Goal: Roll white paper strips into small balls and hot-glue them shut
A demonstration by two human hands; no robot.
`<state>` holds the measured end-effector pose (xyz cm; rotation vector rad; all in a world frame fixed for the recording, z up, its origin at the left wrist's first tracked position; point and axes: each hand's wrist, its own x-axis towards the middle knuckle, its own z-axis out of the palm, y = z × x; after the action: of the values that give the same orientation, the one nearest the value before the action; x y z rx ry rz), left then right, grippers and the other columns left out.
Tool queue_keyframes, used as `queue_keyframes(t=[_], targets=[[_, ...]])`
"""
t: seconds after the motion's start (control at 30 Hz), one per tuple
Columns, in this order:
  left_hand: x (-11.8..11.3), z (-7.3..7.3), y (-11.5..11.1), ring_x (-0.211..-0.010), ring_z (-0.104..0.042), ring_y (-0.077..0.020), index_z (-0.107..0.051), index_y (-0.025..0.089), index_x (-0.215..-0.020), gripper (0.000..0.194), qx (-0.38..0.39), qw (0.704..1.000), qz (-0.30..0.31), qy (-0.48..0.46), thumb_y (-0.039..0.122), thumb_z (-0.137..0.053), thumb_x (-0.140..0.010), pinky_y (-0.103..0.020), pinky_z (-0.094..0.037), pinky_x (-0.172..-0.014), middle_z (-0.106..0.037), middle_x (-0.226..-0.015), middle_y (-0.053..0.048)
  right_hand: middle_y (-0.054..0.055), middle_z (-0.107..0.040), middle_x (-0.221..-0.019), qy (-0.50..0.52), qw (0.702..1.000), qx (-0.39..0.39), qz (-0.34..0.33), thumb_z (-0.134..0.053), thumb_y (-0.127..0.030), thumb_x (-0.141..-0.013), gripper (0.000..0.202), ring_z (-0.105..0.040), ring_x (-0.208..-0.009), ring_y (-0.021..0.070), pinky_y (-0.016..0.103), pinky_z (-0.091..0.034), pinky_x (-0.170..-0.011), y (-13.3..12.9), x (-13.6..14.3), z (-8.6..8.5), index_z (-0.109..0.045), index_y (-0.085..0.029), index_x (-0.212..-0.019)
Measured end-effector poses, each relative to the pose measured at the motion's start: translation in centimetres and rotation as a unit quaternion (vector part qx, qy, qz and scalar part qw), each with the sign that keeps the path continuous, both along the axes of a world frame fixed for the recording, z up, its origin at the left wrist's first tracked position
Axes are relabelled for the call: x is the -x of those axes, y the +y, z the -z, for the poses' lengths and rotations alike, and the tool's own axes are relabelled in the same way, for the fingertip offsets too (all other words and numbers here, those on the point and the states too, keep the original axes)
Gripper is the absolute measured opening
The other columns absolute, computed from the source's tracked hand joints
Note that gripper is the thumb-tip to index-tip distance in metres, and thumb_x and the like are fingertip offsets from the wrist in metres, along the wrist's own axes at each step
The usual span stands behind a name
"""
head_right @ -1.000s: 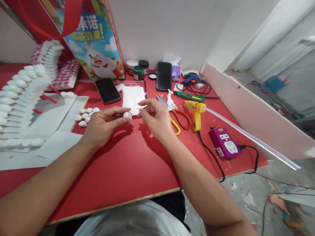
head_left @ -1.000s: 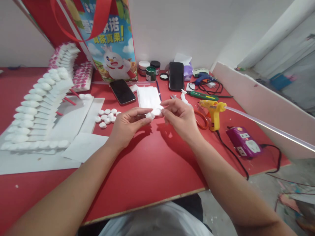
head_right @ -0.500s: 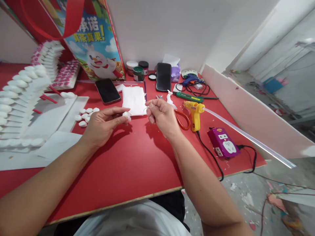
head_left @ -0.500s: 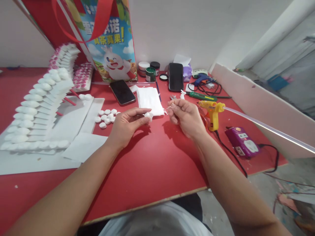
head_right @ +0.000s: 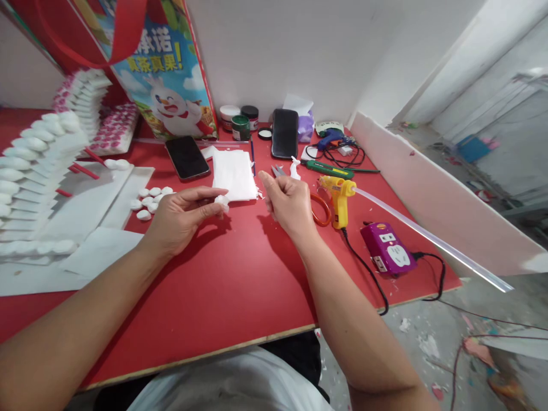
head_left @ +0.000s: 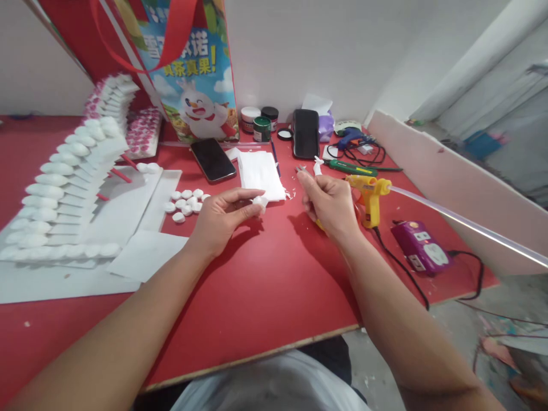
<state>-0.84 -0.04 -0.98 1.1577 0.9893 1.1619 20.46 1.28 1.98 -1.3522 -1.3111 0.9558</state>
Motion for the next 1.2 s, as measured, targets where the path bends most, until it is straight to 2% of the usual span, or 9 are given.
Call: queue_keyframes(t=[0.1, 0.17, 0.4, 0.47, 0.67, 0.8, 1.0, 1.1, 1.2], targets=[[0.0, 0.1, 0.0, -0.076, -0.072, -0.0193, -0.079, 0.018, -0.11, 0.04, 0.011, 1.0, 0.005, -0.012, 0.035, -0.089, -0.075, -0.037, -0.063, -0.078, -0.075, -0.083, -0.004, 0.002, -0.074, -0.081, -0.13, 0.991, -0.034, -0.008, -0.077, -0.022, -0.079, 0.008, -0.053, -0.053, 0.0094, 0.026, -0.044, -0.057, 0.4, -0.6, 0.5, -0.07, -0.017, -0.076], [0.1, 0.2, 0.0, -0.076, -0.072, -0.0201, -0.079, 0.018, -0.108, 0.04, 0.019, 1.0, 0.004, -0.016, 0.035, -0.09, -0.074, -0.038, -0.064, -0.077, -0.075, -0.083, -0.004, 0.004, -0.077, -0.097, -0.22, 0.975, -0.029, -0.017, -0.076, -0.013, -0.073, 0.011, -0.06, -0.066, 0.0129, 0.028, -0.049, -0.069, 0.4, -0.9, 0.3, -0.074, -0.018, -0.083], [0.1, 0.3, 0.2, -0.075, -0.072, -0.0189, -0.077, 0.017, -0.098, 0.034, 0.028, 0.999, -0.003, -0.036, 0.032, -0.092, -0.071, -0.035, -0.063, -0.074, -0.075, -0.082, -0.004, 0.007, -0.076, -0.086, -0.441, 0.897, 0.02, 0.003, -0.056, -0.021, -0.094, 0.023, -0.068, -0.08, 0.0237, 0.032, -0.042, -0.07, -2.4, -1.4, -3.9, -0.077, -0.02, -0.102], [0.1, 0.3, 0.3, -0.076, -0.072, -0.0179, -0.078, 0.017, -0.097, 0.033, 0.023, 0.999, -0.007, -0.043, 0.031, -0.092, -0.071, -0.035, -0.063, -0.075, -0.075, -0.082, -0.003, 0.007, -0.073, -0.079, -0.509, 0.859, 0.055, -0.013, -0.053, -0.025, -0.097, 0.025, -0.066, -0.075, 0.0238, 0.033, -0.038, -0.066, -4.1, -2.4, -4.9, -0.076, -0.019, -0.089], [-0.2, 0.3, 0.3, -0.076, -0.071, -0.0156, -0.079, 0.018, -0.093, 0.029, 0.01, 0.999, -0.008, -0.037, 0.031, -0.092, -0.07, -0.032, -0.061, -0.078, -0.076, -0.085, -0.003, 0.022, -0.071, -0.094, -0.646, 0.753, 0.058, 0.111, -0.057, -0.044, -0.096, 0.037, -0.065, -0.084, 0.0342, 0.041, -0.042, -0.072, -7.8, -8.3, -3.9, -0.073, -0.011, -0.094], [-0.3, 0.1, 0.2, -0.073, -0.07, -0.015, -0.08, 0.019, -0.092, 0.028, 0.009, 1.0, -0.008, -0.028, 0.031, -0.092, -0.071, -0.031, -0.06, -0.076, -0.076, -0.085, -0.003, 0.023, -0.07, -0.105, -0.576, 0.802, 0.094, 0.129, -0.057, -0.048, -0.093, 0.04, -0.065, -0.094, 0.0338, 0.04, -0.044, -0.074, -5.6, -10.9, -2.0, -0.07, -0.012, -0.105], [-0.1, 0.2, 0.1, -0.081, -0.07, -0.0166, -0.08, 0.019, -0.091, 0.028, -0.009, 0.999, -0.033, -0.019, 0.031, -0.093, -0.069, -0.034, -0.06, -0.082, -0.077, -0.087, -0.004, 0.001, -0.052, -0.057, -0.342, 0.902, 0.152, 0.214, -0.071, -0.038, -0.072, 0.024, -0.05, -0.058, 0.0178, 0.032, -0.033, -0.056, -1.7, -11.3, 0.0, -0.061, -0.018, -0.064], [-0.1, 0.0, 0.2, -0.081, -0.07, -0.0173, -0.08, 0.02, -0.089, 0.03, -0.015, 0.999, -0.05, -0.014, 0.032, -0.094, -0.066, -0.034, -0.06, -0.082, -0.077, -0.086, -0.003, 0.0, -0.055, -0.06, -0.192, 0.938, 0.096, 0.274, -0.07, -0.03, -0.069, 0.015, -0.048, -0.059, 0.0149, 0.03, -0.034, -0.055, -2.6, -10.1, -0.7, -0.067, -0.015, -0.071], [-0.2, -0.1, 0.3, -0.081, -0.069, -0.0178, -0.08, 0.02, -0.089, 0.032, -0.021, 0.998, -0.057, 0.001, 0.034, -0.095, -0.065, -0.034, -0.06, -0.081, -0.077, -0.086, -0.004, 0.003, -0.062, -0.067, -0.041, 0.972, 0.003, 0.232, -0.075, -0.027, -0.069, 0.016, -0.048, -0.06, 0.0125, 0.027, -0.034, -0.054, -4.9, -8.0, -2.6, -0.07, -0.013, -0.075]])
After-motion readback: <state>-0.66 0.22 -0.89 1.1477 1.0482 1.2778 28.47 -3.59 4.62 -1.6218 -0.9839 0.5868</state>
